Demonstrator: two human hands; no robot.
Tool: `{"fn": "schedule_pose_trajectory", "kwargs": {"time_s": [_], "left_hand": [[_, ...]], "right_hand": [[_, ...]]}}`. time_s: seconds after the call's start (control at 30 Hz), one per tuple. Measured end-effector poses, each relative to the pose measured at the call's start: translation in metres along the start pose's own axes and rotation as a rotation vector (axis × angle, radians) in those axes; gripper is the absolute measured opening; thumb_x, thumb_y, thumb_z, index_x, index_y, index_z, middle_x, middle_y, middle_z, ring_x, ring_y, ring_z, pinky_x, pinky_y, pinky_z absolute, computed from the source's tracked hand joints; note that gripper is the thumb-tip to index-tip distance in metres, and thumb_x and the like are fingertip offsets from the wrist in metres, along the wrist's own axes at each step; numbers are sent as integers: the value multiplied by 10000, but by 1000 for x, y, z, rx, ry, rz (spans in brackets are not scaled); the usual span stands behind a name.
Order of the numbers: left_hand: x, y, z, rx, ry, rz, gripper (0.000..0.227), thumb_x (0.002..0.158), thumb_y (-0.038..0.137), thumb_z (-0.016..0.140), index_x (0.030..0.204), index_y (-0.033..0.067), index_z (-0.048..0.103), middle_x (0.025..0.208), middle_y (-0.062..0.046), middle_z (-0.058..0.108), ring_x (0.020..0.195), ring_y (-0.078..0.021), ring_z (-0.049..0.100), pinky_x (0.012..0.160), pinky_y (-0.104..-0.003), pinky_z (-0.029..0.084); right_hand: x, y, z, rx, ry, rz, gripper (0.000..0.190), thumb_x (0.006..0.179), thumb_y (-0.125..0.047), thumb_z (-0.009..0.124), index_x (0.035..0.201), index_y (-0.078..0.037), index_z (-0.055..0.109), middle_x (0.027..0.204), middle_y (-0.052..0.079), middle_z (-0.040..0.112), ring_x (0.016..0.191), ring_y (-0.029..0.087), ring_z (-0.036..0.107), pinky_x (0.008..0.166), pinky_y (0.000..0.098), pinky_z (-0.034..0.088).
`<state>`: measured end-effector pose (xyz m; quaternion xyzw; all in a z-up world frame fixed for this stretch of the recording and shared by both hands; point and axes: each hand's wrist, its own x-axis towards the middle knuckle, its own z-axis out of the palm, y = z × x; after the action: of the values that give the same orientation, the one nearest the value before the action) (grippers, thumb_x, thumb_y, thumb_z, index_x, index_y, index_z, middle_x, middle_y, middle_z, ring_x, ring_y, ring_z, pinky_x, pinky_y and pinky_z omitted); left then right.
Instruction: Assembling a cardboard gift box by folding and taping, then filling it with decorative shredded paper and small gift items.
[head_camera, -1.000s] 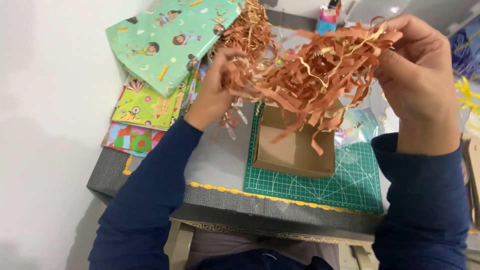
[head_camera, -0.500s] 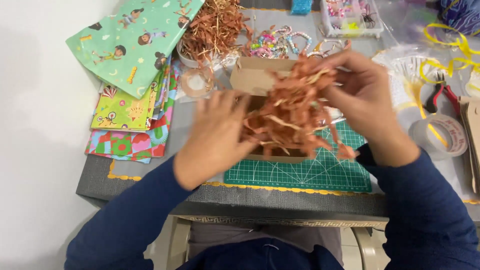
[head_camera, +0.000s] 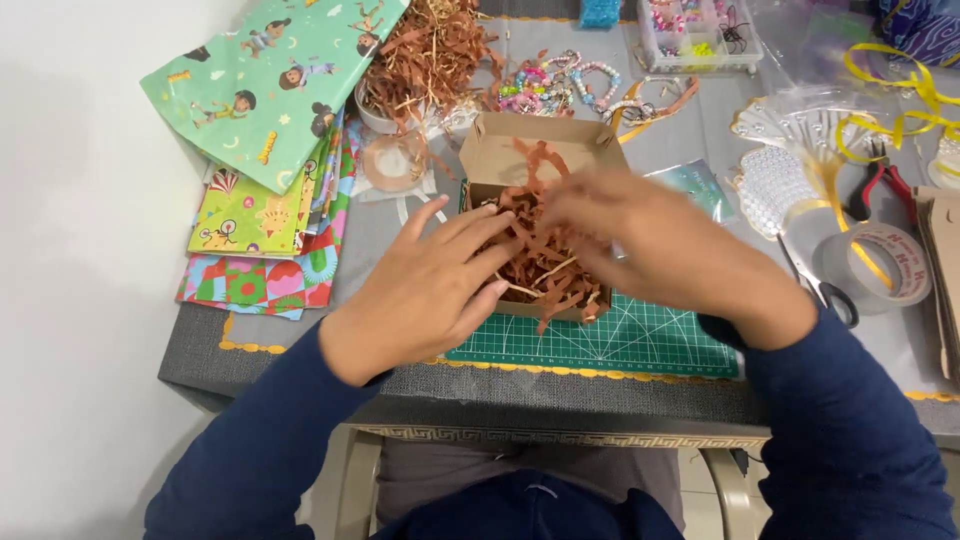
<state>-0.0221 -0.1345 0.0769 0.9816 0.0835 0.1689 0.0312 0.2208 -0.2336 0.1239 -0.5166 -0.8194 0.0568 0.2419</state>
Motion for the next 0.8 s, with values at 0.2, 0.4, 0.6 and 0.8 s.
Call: {"fn": "schedule_pose_trajectory", "kwargs": {"time_s": [0.2, 0.4, 0.6, 0.8], "left_hand": [[10, -7, 40, -59, -298, -110, 548, 1025, 411, 337, 1084, 78, 768, 1104, -198, 746, 1231, -340, 638, 1181, -633, 140], [17, -2, -15, -102, -242, -96, 507, 1017, 307, 325, 1083, 56, 760, 1105, -213, 740, 1207, -349, 640, 1184, -682, 97], [3, -51, -16, 17, 9, -179, 562, 853, -7, 483, 1407, 68, 544, 1330, -163, 544, 1215, -363, 568, 981, -510, 444], [11, -80, -9, -170, -105, -426, 790, 879, 54, 657, 1591, 121, 323, 1439, -239, 446, 980, -456, 701, 810, -608, 546]], "right_hand": [[9, 7, 29, -134, -635, 240, 348, 927, -220, 665, 1251, -97, 682, 1176, 147, 725, 980, 409, 730, 788, 545, 592], [11, 1, -13, 10, -485, 330, 302, 997, -279, 567, 1244, -200, 723, 1175, 103, 750, 994, 411, 741, 802, 549, 586], [6, -23, -24, -1, -445, 296, 652, 755, -518, 854, 1284, -164, 714, 1252, 180, 688, 858, 375, 773, 721, 528, 656], [-3, -15, 28, -240, -543, 89, 421, 896, -265, 739, 1298, -176, 650, 1071, 74, 630, 808, 296, 749, 625, 412, 637]]}}
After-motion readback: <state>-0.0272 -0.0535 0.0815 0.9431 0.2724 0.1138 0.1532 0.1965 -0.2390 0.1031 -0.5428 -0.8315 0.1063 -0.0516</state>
